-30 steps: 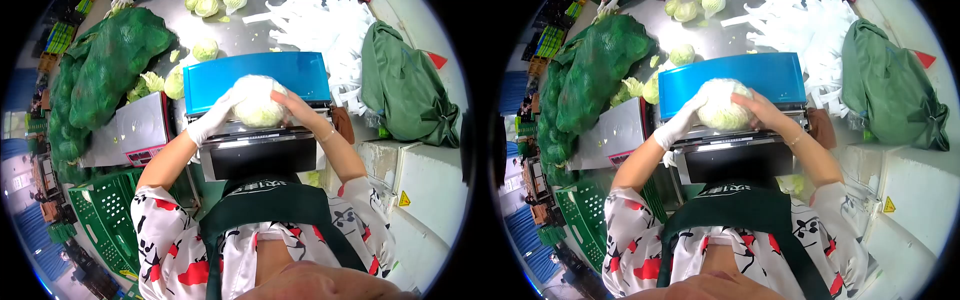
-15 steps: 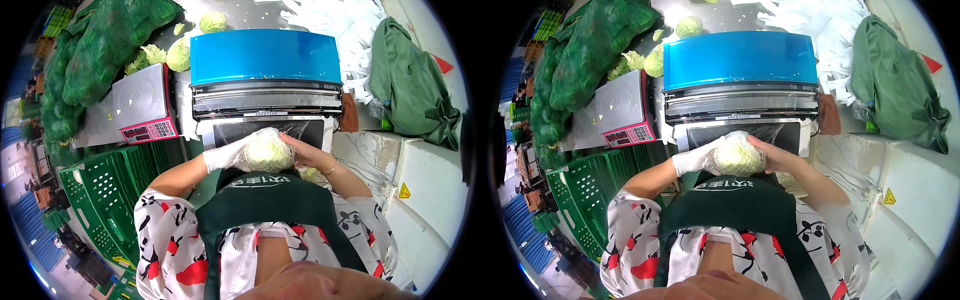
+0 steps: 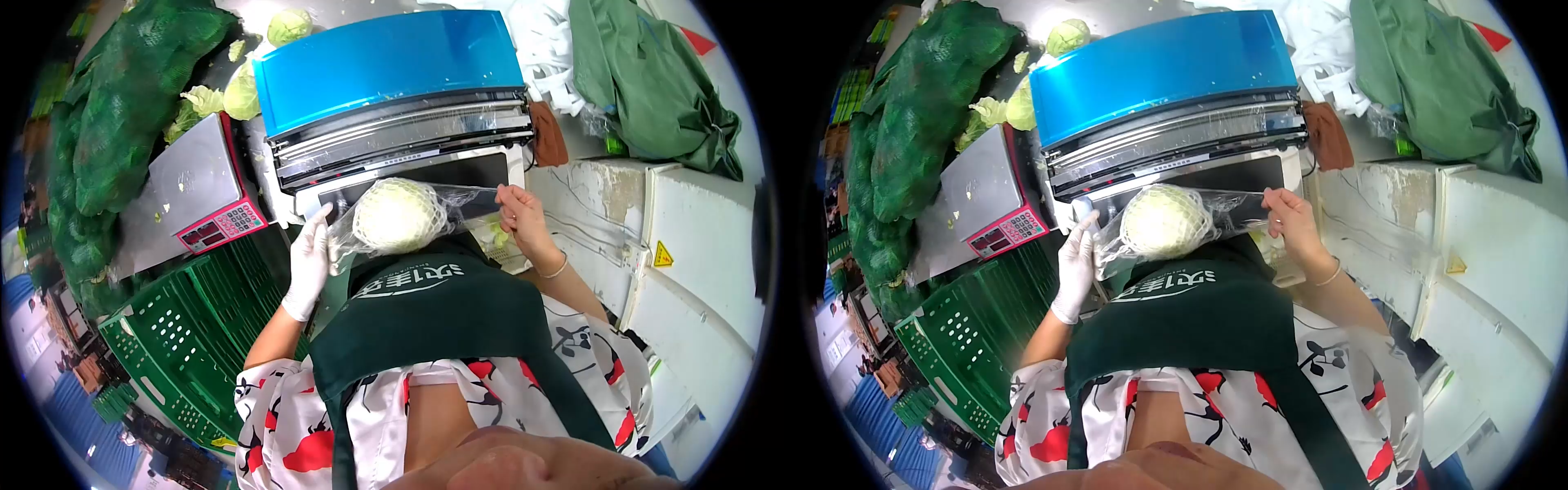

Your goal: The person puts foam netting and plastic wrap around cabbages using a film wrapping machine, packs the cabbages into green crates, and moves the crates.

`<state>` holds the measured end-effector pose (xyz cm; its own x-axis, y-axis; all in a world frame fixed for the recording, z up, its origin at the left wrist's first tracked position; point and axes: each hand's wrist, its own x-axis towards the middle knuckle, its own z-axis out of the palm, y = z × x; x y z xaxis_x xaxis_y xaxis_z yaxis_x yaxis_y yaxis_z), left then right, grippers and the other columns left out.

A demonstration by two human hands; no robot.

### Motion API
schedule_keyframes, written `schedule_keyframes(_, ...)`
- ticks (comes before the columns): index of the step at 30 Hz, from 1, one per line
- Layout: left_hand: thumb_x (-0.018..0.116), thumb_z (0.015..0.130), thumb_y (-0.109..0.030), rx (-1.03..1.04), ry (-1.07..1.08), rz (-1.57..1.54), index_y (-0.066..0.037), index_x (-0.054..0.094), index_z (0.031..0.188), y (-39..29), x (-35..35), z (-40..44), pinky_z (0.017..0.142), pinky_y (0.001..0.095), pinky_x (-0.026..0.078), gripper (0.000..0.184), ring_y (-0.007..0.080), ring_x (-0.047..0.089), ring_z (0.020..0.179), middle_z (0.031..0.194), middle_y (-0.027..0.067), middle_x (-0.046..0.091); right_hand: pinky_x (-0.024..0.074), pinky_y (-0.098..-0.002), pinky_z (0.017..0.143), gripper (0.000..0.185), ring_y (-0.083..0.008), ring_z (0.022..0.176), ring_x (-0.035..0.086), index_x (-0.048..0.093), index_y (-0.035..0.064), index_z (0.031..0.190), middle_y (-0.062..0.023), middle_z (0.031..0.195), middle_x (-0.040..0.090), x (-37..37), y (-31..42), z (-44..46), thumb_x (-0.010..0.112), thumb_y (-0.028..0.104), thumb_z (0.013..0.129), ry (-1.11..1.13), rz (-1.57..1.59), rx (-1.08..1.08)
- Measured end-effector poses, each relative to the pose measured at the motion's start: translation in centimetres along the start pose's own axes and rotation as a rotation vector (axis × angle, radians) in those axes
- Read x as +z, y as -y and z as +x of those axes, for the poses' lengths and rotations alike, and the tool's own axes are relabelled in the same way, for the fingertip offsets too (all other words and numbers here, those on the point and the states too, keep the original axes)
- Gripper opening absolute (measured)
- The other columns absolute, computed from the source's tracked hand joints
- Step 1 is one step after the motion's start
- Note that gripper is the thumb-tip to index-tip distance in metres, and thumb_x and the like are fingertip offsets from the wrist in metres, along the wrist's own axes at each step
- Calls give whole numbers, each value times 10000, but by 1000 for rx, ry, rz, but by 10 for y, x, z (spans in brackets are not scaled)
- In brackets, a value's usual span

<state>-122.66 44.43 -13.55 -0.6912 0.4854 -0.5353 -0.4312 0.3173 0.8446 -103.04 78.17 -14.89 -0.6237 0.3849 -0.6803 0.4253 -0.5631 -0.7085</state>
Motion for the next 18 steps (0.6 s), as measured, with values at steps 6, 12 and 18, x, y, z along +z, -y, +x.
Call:
schedule_keyframes(6,561,983,-245,-631,157,4,-22,682,1071,100,-11,-4,363,230,282,269,53,409,422,610,-21,563,524,-374,697,182,-302,739,672,705,59,907,-148,795,700,-31,-122,20,690,239,879,-135,-1048,-81)
schedule_keyframes(12,650,805,-220,742,404,874,-35,690,827,187,35,32,518,396,504,191,238,616,526,674,107,648,520,-378,882,327,-258,1016,671,661,7,1165,-195,1108,686,26,-275,98,643,211,910,395,-756,-137)
schedule_keyframes(18,642,881,-132,895,76,649,-101,605,1306,39,25,44,445,326,444,427,172,537,444,555,55,532,502,-359,925,341,-224,1076,639,615,-9,1231,-168,1188,656,114,-113,55,600,171,942,730,74,355)
